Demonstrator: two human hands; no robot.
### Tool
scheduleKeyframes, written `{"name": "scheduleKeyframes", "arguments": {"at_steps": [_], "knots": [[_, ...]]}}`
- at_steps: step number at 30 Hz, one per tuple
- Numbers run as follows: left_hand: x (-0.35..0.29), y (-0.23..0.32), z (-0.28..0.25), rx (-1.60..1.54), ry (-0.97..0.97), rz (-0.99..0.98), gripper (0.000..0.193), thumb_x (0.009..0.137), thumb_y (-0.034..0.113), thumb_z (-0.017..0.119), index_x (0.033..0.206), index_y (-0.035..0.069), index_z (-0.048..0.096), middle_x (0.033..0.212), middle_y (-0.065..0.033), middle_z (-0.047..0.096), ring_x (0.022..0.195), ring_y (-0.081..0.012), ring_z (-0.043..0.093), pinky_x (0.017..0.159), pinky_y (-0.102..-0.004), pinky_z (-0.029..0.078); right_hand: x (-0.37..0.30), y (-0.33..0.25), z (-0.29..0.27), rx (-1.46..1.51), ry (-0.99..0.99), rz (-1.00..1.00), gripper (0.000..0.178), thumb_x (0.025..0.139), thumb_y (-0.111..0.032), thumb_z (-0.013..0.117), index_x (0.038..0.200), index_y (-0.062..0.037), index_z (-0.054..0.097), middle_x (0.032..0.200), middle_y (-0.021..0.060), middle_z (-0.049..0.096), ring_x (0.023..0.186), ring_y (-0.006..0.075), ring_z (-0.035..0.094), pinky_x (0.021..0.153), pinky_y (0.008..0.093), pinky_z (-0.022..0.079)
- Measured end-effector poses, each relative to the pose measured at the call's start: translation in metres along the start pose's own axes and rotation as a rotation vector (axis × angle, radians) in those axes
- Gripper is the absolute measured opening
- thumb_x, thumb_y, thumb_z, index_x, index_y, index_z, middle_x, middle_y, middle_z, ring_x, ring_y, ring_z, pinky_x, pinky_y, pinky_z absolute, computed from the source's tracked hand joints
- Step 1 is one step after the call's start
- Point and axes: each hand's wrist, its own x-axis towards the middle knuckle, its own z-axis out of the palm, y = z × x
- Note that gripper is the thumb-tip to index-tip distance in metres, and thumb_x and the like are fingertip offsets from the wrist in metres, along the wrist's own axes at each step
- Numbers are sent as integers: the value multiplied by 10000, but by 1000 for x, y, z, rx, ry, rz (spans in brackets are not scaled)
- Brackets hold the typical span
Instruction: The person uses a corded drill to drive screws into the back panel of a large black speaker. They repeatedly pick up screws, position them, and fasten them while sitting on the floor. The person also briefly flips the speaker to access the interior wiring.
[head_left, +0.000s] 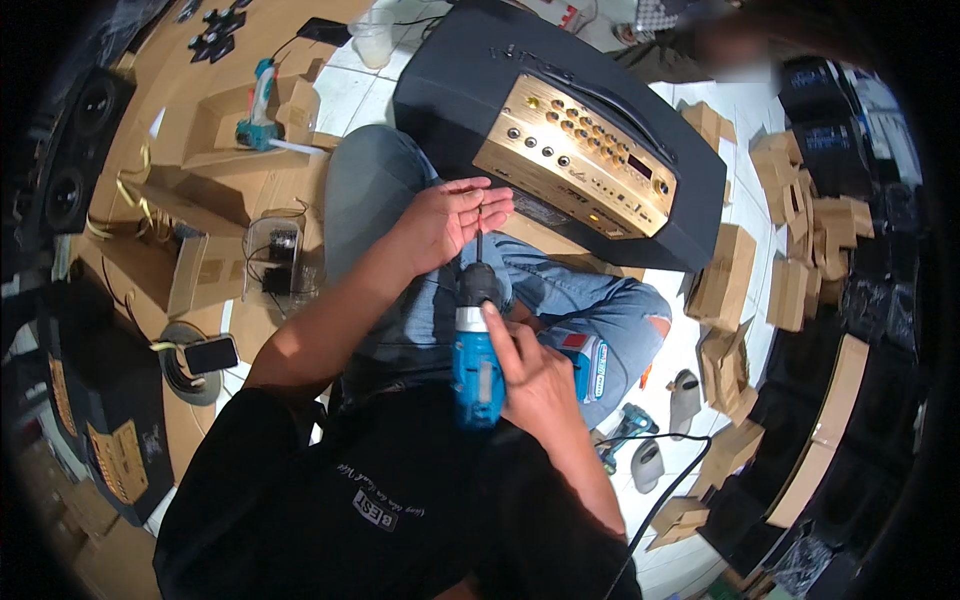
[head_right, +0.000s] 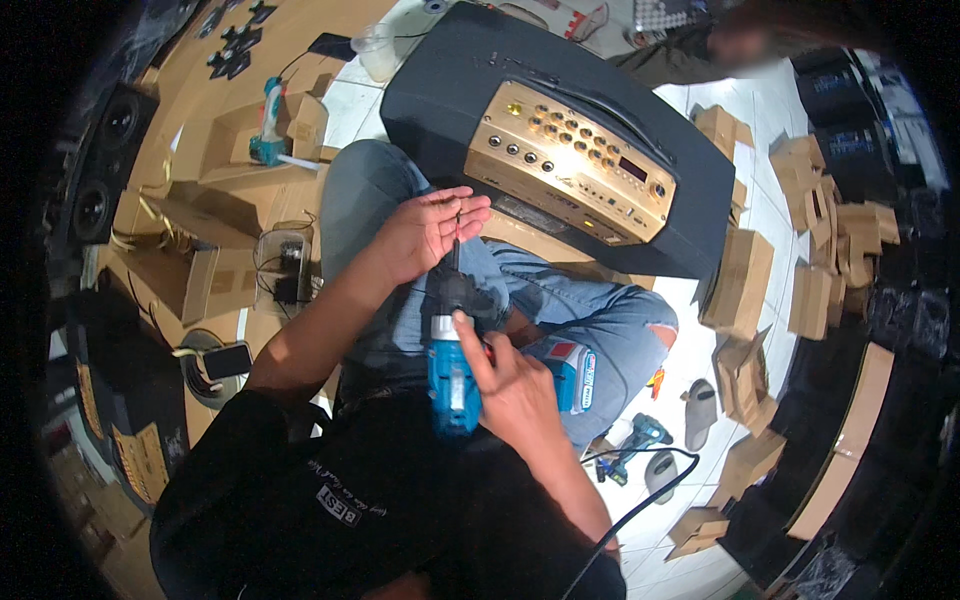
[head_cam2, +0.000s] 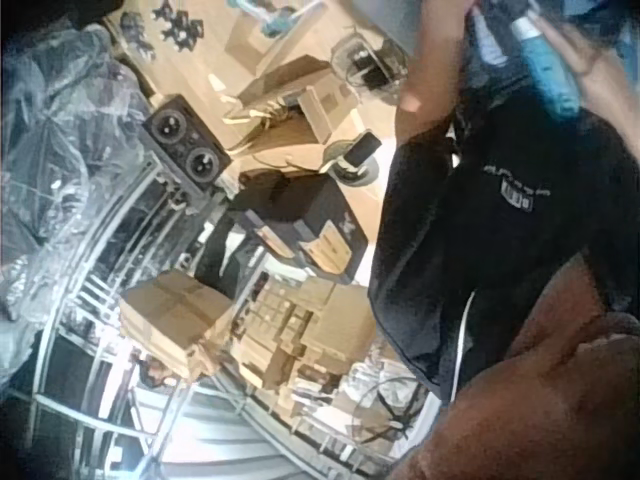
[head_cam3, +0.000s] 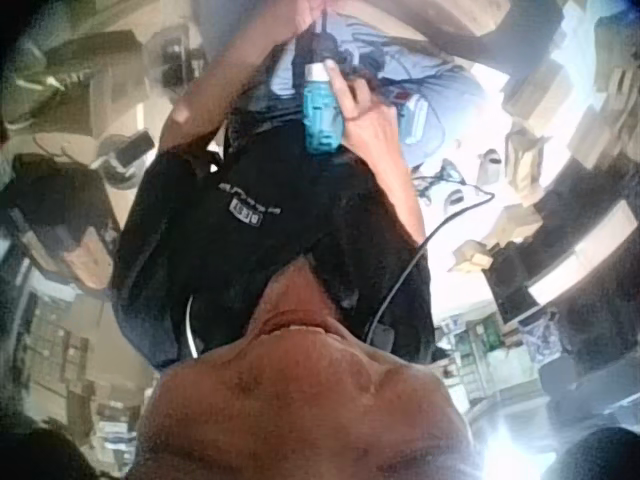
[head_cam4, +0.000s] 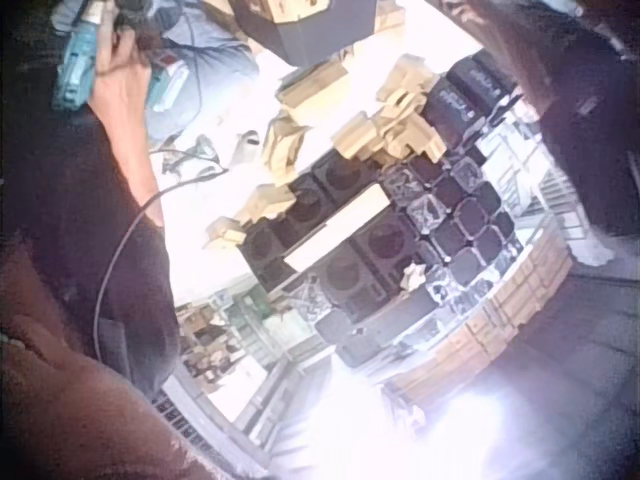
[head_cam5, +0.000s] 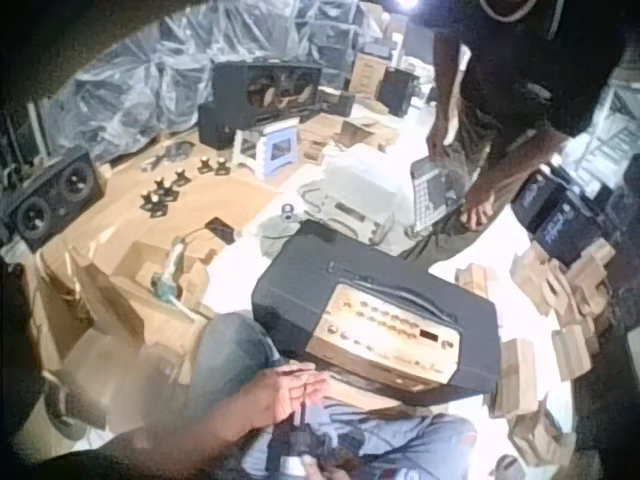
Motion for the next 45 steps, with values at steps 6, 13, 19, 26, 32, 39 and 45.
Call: {"name": "scheduleKeyframes", "arguments": {"at_steps": [6,13,19,26,32,39,45], "knots": [[41,23,-13,49,-46,-81,354,987,95,516,1275,-97,443,1303,-235,537,1245,-298,538,1104,-388,426,35,-12,38,-76,54,23,997,632,27,656,1539,-152,285,778,140,542,651,294,648,582,392,534],[68,33,-23,195,-5,-76,398,951,174,596,1237,-84,494,1238,-225,582,1180,-284,581,1052,-386,466,67,-19,45,-120,75,130,1043,640,-25,678,1559,-176,208,816,159,559,649,297,662,573,395,553],[71,35,-18,173,59,-70,354,958,153,556,1190,-109,509,1208,-262,598,1135,-312,608,1031,-415,485,72,-22,49,-133,81,158,1045,645,-51,687,1560,-186,201,845,161,563,658,303,667,576,397,558],[74,35,-19,159,76,-87,329,959,156,546,1167,-99,534,1164,-246,627,1084,-302,636,1001,-403,506,74,-22,51,-142,80,160,1034,654,-46,682,1560,-190,204,854,164,561,654,310,665,568,403,556],[77,35,-18,151,97,-87,343,961,162,542,1179,-103,533,1162,-242,629,1075,-297,640,994,-400,510,77,-21,47,-82,82,160,1030,649,-13,671,1556,-187,214,855,173,559,633,319,660,568,416,554],[76,35,-16,157,91,-101,355,978,171,527,1193,-111,529,1167,-244,627,1083,-298,638,996,-397,510,78,-21,47,-80,111,160,1015,635,-4,670,1545,-180,257,821,169,559,627,324,656,570,418,551],[74,33,-15,175,79,-69,376,983,168,537,1230,-115,513,1173,-249,622,1092,-298,637,1002,-400,509,76,-16,46,-53,117,141,1044,620,-1,688,1549,-186,248,819,170,564,630,329,651,583,416,553]]}}
